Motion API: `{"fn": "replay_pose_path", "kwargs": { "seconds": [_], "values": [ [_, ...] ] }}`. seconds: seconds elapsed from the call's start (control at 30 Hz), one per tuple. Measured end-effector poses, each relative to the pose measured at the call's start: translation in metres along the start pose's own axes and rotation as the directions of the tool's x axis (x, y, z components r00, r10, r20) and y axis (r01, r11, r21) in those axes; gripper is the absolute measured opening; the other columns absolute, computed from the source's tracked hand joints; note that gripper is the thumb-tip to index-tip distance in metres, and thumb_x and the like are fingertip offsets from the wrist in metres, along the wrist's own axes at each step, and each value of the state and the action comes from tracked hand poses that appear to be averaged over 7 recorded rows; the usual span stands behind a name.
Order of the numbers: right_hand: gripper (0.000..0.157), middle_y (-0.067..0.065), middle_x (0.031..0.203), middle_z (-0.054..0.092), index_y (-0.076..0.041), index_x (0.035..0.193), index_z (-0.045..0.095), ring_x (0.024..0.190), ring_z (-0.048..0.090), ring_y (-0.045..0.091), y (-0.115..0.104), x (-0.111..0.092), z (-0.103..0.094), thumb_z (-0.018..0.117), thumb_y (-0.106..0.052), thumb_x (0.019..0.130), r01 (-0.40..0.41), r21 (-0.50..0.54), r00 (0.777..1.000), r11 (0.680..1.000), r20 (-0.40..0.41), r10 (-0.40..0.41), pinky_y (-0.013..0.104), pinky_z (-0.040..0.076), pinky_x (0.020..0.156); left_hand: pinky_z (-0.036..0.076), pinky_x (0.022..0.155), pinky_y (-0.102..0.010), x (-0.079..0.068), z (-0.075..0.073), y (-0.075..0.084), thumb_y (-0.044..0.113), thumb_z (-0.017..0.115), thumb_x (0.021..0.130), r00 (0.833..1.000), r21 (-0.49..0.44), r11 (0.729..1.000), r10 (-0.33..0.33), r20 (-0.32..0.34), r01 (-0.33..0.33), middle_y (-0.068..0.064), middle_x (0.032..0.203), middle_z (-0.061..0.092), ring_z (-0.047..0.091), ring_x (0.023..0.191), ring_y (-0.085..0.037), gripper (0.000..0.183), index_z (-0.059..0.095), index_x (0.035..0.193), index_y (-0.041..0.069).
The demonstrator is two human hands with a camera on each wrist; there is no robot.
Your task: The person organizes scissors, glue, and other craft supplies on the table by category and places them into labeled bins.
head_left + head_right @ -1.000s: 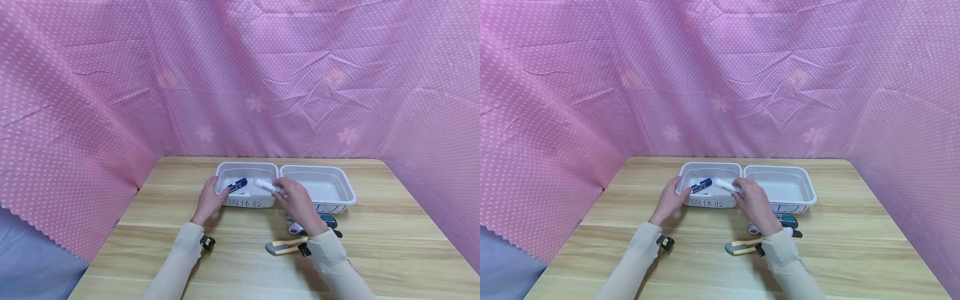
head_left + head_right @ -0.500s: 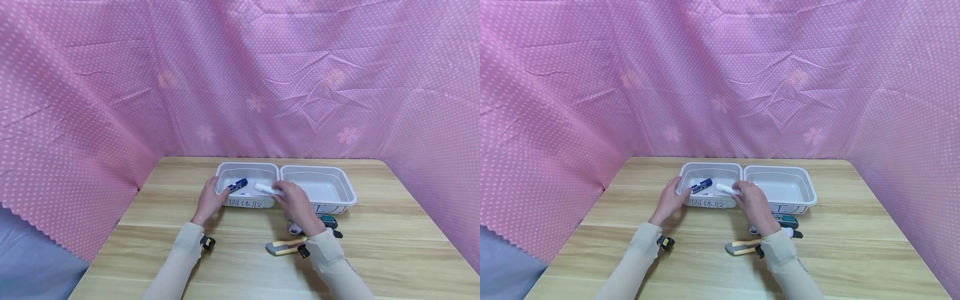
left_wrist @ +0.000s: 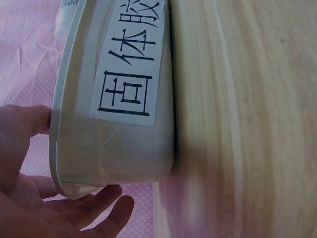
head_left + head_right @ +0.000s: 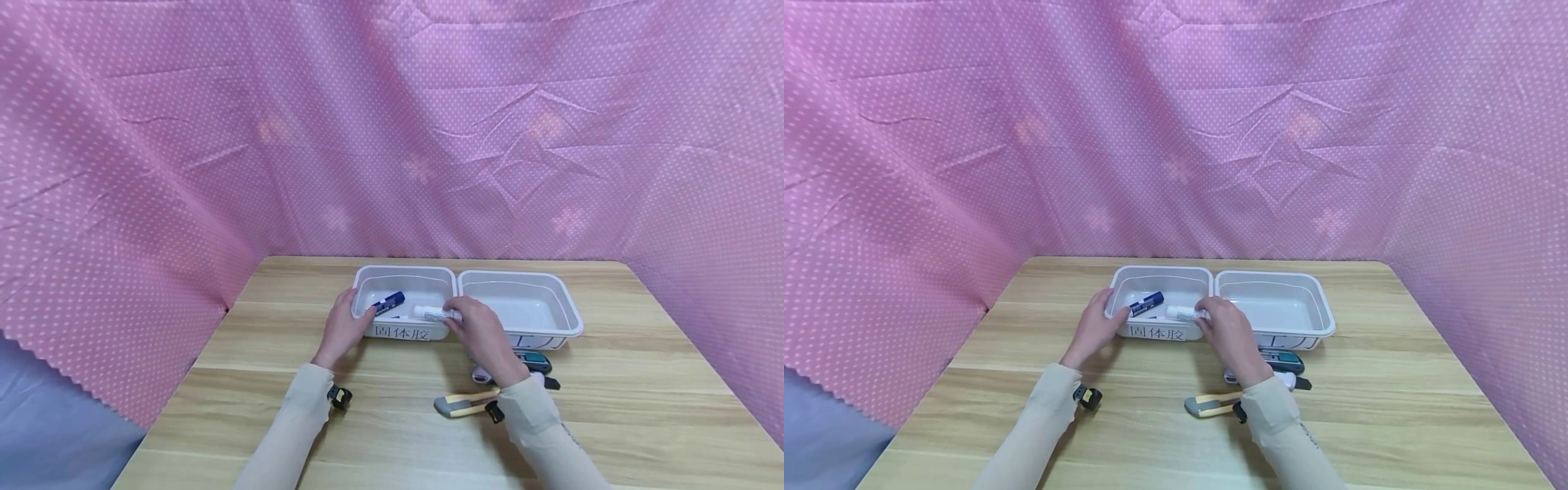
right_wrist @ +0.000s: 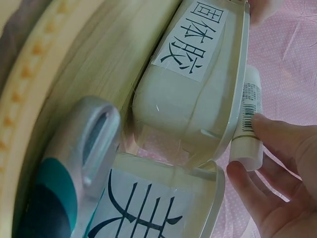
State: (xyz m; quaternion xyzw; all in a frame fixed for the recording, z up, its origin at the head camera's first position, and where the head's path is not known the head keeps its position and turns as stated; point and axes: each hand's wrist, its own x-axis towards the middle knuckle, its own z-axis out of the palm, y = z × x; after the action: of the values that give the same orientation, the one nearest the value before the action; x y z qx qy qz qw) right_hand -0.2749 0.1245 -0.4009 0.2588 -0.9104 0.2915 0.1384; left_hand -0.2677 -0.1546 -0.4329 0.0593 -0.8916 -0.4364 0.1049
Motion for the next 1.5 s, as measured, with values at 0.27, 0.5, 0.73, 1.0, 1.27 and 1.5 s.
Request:
{"fn": "replay_pose_path", "kwargs": {
  "seconds": [0.27,0.5,0.73,1.0,1.27,1.5],
  "values": [
    [0.018,0.008,0.11,0.074,-0.007,0.107,0.075,0.098,0.07,0.023,0.0,0.002,0.0,0.076,-0.002,0.09,0.024,0.04,0.999,0.999,0.026,-0.025,0.038,0.061,0.085,0.038,0.117,-0.057,0.002,0.0,-0.001,0.026,0.07,0.096,1.0,0.001,1.0,0.005,0.001,-0.005,-0.024,0.158,0.04,0.046,0.139,-0.044,0.069,0.042,0.151,-0.006],
    [0.02,0.007,0.108,0.074,-0.008,0.106,0.075,0.093,0.07,0.021,-0.001,0.004,0.0,0.078,0.001,0.087,0.035,0.045,0.999,0.998,0.037,-0.036,0.036,0.061,0.08,0.035,0.119,-0.057,0.005,0.0,0.0,0.027,0.069,0.096,1.0,0.014,1.0,0.014,0.001,-0.014,-0.024,0.158,0.04,0.044,0.141,-0.044,0.069,0.043,0.15,-0.006],
    [0.02,0.008,0.104,0.073,-0.006,0.108,0.074,0.084,0.07,0.016,0.0,0.006,-0.004,0.077,-0.003,0.089,0.0,0.062,0.997,0.998,0.077,-0.005,0.028,0.061,0.072,0.035,0.119,-0.056,0.007,0.0,0.0,0.026,0.069,0.096,1.0,0.013,1.0,0.012,0.0,-0.012,-0.024,0.158,0.04,0.044,0.142,-0.043,0.068,0.043,0.15,-0.006],
    [0.019,0.005,0.104,0.075,-0.009,0.111,0.074,0.086,0.071,0.015,-0.003,0.005,-0.009,0.075,-0.015,0.093,-0.02,0.023,0.991,1.0,0.134,0.017,0.035,0.061,0.078,0.035,0.119,-0.056,0.007,0.001,-0.002,0.025,0.07,0.096,1.0,0.002,1.0,0.012,-0.003,-0.012,-0.024,0.158,0.041,0.044,0.142,-0.044,0.068,0.043,0.15,-0.006],
    [0.018,0.004,0.103,0.076,-0.008,0.111,0.075,0.089,0.071,0.017,0.006,-0.004,-0.014,0.073,-0.018,0.096,0.033,-0.004,0.991,0.999,0.128,-0.032,0.04,0.061,0.083,0.034,0.12,-0.053,0.006,0.002,-0.005,0.03,0.07,0.096,1.0,-0.012,1.0,0.021,-0.007,-0.021,-0.019,0.159,0.042,0.044,0.143,-0.04,0.068,0.045,0.151,-0.001],
    [0.013,0.001,0.104,0.076,-0.012,0.106,0.076,0.097,0.071,0.019,0.014,-0.017,-0.02,0.074,-0.017,0.094,0.091,-0.012,0.988,0.996,0.122,-0.089,0.042,0.059,0.089,0.033,0.121,-0.054,0.005,0.004,-0.009,0.031,0.07,0.097,0.999,0.006,0.999,0.041,-0.015,-0.04,-0.02,0.159,0.041,0.043,0.143,-0.042,0.07,0.043,0.152,-0.002]
  ]
}}
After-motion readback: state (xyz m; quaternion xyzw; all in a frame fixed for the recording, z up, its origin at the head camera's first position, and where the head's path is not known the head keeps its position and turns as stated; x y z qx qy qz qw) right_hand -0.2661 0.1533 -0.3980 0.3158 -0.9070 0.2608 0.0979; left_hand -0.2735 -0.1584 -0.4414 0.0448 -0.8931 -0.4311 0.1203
